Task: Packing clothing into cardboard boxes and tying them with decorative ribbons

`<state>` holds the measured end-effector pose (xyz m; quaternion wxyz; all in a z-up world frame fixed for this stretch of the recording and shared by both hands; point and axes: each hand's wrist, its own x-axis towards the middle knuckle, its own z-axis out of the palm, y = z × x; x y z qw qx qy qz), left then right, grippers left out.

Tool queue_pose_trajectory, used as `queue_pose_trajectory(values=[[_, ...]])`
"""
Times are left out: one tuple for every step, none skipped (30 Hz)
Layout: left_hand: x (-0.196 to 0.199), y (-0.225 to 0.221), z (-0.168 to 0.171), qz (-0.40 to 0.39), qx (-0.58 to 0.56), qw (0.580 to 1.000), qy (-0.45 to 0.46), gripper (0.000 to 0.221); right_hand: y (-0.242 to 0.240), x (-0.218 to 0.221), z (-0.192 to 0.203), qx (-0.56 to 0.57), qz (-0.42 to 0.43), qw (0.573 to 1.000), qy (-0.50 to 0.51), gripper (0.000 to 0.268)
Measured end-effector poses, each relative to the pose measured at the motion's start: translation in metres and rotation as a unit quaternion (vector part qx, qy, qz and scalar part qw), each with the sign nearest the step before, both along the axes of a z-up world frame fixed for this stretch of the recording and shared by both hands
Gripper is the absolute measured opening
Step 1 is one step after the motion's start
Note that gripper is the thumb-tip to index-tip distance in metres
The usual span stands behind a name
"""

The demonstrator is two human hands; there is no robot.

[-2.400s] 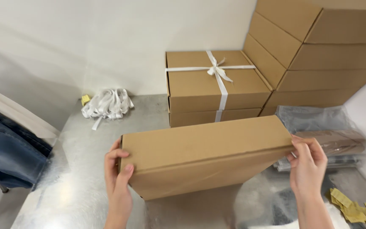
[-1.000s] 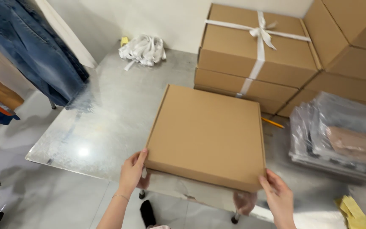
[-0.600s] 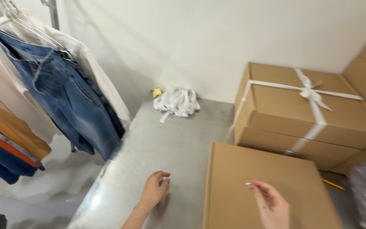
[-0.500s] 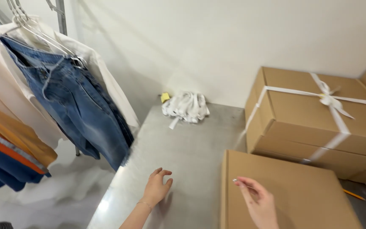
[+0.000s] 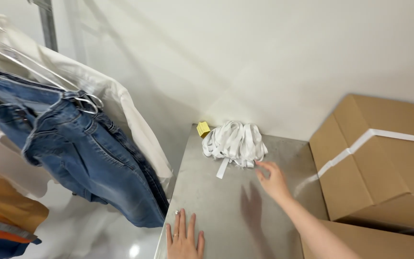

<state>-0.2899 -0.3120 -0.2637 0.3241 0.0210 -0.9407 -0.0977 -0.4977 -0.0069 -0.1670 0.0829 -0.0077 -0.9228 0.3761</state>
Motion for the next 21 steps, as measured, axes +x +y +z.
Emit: queue_pose_trajectory(values=[[0.001,0.004,0.002,0.029,-0.007,1.000,-0.001,0.059,0.002,-0.024,-0.015,0.036,-0.012,0.999,0.033,0.034],[-0.001,0.006,-0.001,0.028,-0.004,1.000,-0.006,0.059,-0.004,-0.031,-0.008,0.039,-0.013,0.999,0.028,0.034],[-0.005,0.007,-0.002,0.038,-0.002,0.998,0.039,0.052,-0.013,-0.041,0.000,0.045,-0.015,0.998,-0.046,0.036],[-0.009,0.008,-0.003,0.049,-0.001,0.995,0.085,0.050,-0.021,-0.050,0.008,0.052,-0.017,0.991,-0.118,0.038],[-0.012,0.007,-0.005,0.050,0.001,0.996,0.080,0.050,-0.015,-0.065,-0.014,0.054,-0.017,0.991,-0.123,0.038],[-0.013,0.007,-0.006,0.049,-0.002,0.995,0.092,0.048,-0.009,-0.078,-0.037,0.065,-0.038,0.991,-0.108,0.037],[-0.014,0.008,-0.007,0.049,-0.005,0.993,0.106,0.047,-0.002,-0.092,-0.058,0.077,-0.057,0.991,-0.091,0.040],[-0.014,0.008,-0.002,0.051,-0.003,0.993,0.102,0.047,-0.004,-0.088,-0.055,0.080,-0.056,0.991,-0.094,0.040],[-0.011,0.007,0.004,0.047,0.004,0.996,0.080,0.047,-0.005,-0.080,-0.053,0.011,-0.118,0.992,-0.054,0.037],[-0.007,0.008,0.011,0.044,0.012,0.997,0.057,0.049,-0.005,-0.072,-0.050,-0.057,-0.179,0.982,-0.012,0.035],[-0.004,0.006,0.012,0.042,0.012,0.998,0.054,0.049,-0.012,-0.053,-0.035,-0.055,-0.181,0.982,-0.015,0.035],[-0.001,0.005,0.013,0.036,0.006,0.999,0.023,0.051,-0.017,-0.034,-0.018,-0.224,-0.195,0.955,-0.029,0.031],[0.000,0.004,0.017,0.029,-0.001,1.000,-0.004,0.053,-0.023,-0.017,0.001,-0.387,-0.203,0.899,-0.038,0.031],[0.001,0.004,0.014,0.027,-0.002,1.000,-0.003,0.053,-0.025,0.012,0.026,-0.388,-0.205,0.898,-0.036,0.031],[0.001,0.004,0.012,0.028,-0.001,0.999,-0.016,0.057,-0.026,0.042,0.051,-0.420,-0.190,0.884,-0.074,0.028],[0.001,0.004,0.011,0.029,0.000,0.999,-0.028,0.062,-0.027,0.072,0.077,-0.451,-0.174,0.869,-0.111,0.025],[0.001,0.005,0.013,0.021,-0.003,0.999,-0.027,0.062,-0.016,0.102,0.077,-0.454,-0.180,0.866,-0.107,0.025],[0.002,0.008,0.014,-0.041,0.062,0.997,-0.036,0.070,-0.004,0.133,0.077,-0.454,-0.154,0.865,-0.145,0.028],[0.006,0.010,0.016,-0.102,0.127,0.986,-0.048,0.079,0.006,0.165,0.075,-0.454,-0.128,0.862,-0.185,0.031],[0.019,0.033,0.029,-0.108,0.123,0.985,-0.051,0.079,0.023,0.198,0.062,-0.457,-0.134,0.860,-0.183,0.031],[0.027,0.056,0.044,-0.198,0.194,0.960,-0.030,0.085,0.039,0.229,0.050,-0.470,-0.122,0.851,-0.201,0.026]])
